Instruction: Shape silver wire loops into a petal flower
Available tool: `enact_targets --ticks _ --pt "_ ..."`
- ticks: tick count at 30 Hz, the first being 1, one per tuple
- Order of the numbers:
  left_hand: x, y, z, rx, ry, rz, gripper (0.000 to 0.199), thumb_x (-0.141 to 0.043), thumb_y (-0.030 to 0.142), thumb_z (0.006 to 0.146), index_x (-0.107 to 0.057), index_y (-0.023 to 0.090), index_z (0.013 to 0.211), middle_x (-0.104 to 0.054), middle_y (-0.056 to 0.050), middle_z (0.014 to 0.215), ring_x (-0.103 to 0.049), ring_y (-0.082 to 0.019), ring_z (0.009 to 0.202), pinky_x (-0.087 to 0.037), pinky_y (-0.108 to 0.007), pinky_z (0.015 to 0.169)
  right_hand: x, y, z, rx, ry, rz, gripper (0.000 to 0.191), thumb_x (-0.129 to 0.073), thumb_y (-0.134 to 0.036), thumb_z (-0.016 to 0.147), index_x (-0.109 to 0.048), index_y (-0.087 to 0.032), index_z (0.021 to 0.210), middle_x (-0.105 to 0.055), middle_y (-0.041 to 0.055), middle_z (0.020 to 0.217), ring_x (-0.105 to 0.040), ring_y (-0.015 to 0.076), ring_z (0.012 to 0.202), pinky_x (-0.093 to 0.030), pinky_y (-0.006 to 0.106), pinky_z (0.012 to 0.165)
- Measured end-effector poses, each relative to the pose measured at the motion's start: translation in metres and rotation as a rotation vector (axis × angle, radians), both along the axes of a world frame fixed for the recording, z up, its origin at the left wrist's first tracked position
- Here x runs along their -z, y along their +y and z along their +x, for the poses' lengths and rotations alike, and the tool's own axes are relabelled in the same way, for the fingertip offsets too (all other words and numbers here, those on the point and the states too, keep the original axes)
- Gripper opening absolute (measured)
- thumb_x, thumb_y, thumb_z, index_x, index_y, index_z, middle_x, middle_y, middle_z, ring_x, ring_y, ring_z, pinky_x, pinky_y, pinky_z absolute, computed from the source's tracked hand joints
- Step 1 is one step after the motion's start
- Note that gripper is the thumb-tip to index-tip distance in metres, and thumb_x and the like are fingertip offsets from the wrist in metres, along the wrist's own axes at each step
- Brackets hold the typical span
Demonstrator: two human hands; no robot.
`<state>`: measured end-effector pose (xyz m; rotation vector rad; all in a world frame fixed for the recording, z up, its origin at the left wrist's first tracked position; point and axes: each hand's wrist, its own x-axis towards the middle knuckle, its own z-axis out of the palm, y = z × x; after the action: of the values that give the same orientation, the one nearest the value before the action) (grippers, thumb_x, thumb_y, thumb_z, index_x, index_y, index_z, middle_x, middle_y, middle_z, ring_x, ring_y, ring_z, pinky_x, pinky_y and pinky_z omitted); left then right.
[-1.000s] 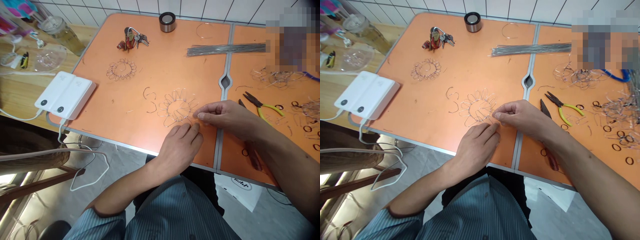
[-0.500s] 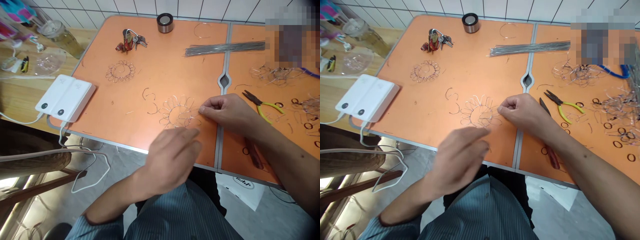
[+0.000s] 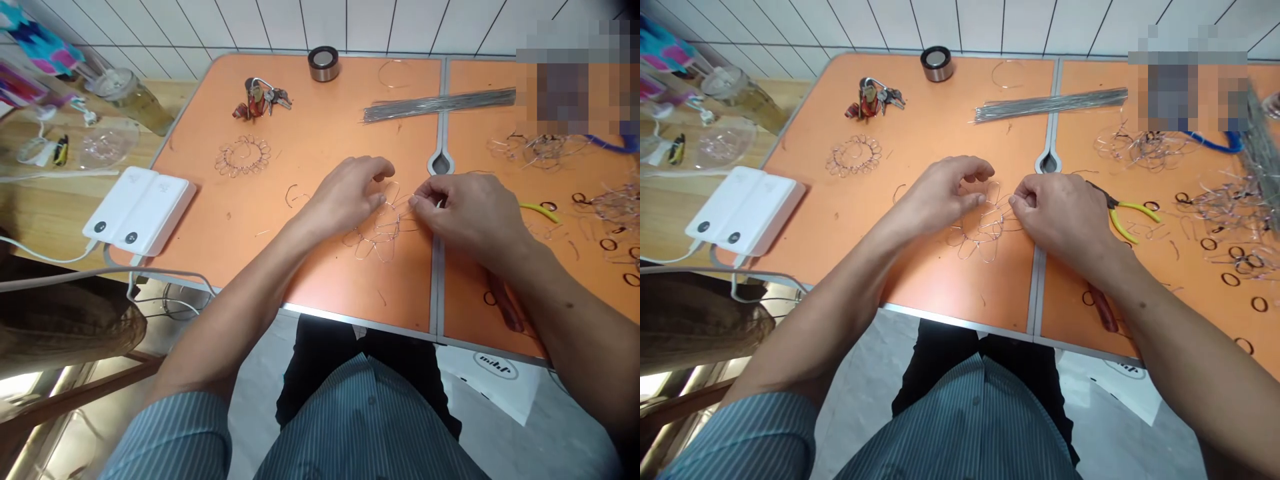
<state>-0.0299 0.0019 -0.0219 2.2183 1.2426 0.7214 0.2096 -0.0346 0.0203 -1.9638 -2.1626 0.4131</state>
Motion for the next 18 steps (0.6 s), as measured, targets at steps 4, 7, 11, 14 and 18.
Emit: enact_targets --ticks 4,7,11,14,18 --pt "0.006 0.015 0.005 0.024 0.028 0.009 0.028 -0.076 0.019 0.101 -0.087 0.024 0.126 -0.087 -0.010 0.129 -0.077 -0.033 0.127 -0.062 -0.052 0.116 0.001 0.001 0.000 -0.008 -0.002 0.004 0.024 -0.066 -0.034 0.106 -0.090 -0.030 0.104 -0.088 0.0138 0.101 -0.078 0.0413 0.098 -0.043 0.046 0.075" --pt "0.007 0.019 0.008 0.006 0.048 0.007 0.018 -0.076 0.015 0.098 -0.088 0.025 0.108 -0.087 -0.009 0.120 -0.075 -0.033 0.124 -0.062 -0.053 0.116 -0.002 0.001 -0.003 0.007 0.014 -0.001 0.021 -0.069 -0.030 0.104 -0.090 -0.028 0.103 -0.089 0.0124 0.101 -0.078 0.0379 0.096 -0.042 0.044 0.074" --pt "0.008 0.020 0.011 0.010 0.037 -0.011 0.017 -0.076 0.013 0.094 -0.087 0.024 0.099 -0.086 -0.008 0.117 -0.073 -0.031 0.120 -0.060 -0.056 0.120 -0.001 -0.001 -0.004 0.005 0.046 0.013 0.021 -0.069 -0.025 0.103 -0.091 -0.025 0.102 -0.088 0.0107 0.099 -0.076 0.0336 0.092 -0.042 0.043 0.075" --pt "0.010 0.020 0.012 0.061 0.027 -0.030 0.016 -0.075 0.012 0.093 -0.086 0.023 0.096 -0.085 -0.008 0.115 -0.073 -0.029 0.117 -0.058 -0.056 0.123 0.002 -0.001 -0.002 -0.033 0.073 0.018 0.025 -0.066 -0.024 0.105 -0.092 -0.025 0.105 -0.088 0.0121 0.098 -0.076 0.0342 0.091 -0.044 0.044 0.076" --pt "0.014 0.019 0.015 0.086 0.054 -0.046 0.012 -0.076 0.014 0.094 -0.083 0.023 0.091 -0.083 -0.008 0.115 -0.072 -0.030 0.120 -0.059 -0.057 0.124 0.004 -0.001 0.001 -0.082 0.102 0.021 0.029 -0.064 -0.027 0.108 -0.093 -0.025 0.108 -0.088 0.0120 0.097 -0.077 0.0352 0.090 -0.046 0.045 0.079"
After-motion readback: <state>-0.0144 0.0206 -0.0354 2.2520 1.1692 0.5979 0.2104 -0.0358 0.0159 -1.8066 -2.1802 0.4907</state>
